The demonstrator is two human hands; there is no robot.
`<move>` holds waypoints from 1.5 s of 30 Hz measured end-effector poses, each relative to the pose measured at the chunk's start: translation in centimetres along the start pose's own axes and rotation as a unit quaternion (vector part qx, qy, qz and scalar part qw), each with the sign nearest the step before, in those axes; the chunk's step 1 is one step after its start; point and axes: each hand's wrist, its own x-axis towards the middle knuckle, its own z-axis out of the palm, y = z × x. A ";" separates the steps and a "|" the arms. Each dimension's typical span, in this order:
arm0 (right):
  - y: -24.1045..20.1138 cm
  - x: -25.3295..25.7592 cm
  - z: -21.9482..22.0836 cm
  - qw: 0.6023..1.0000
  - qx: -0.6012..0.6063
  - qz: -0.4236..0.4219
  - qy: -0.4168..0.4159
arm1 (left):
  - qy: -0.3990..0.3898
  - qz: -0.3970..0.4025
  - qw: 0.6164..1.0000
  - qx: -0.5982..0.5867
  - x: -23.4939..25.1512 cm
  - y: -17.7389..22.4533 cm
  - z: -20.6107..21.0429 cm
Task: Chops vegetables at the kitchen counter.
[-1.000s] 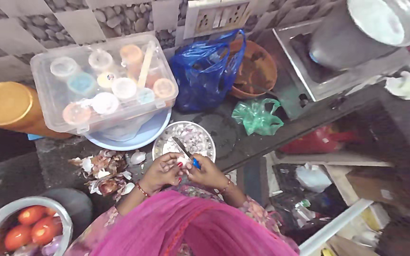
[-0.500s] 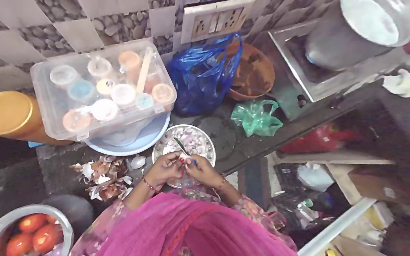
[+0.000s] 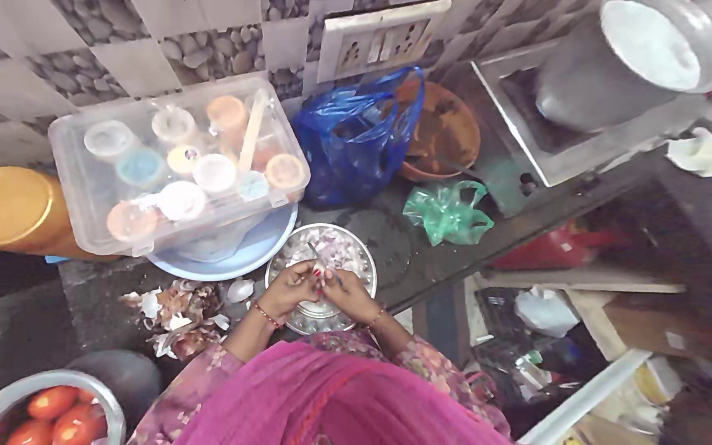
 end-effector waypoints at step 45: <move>-1.2 0.1 -0.8 0.992 -0.114 0.047 -0.002 | 0.026 0.017 0.999 -0.009 0.5 -0.3 0.5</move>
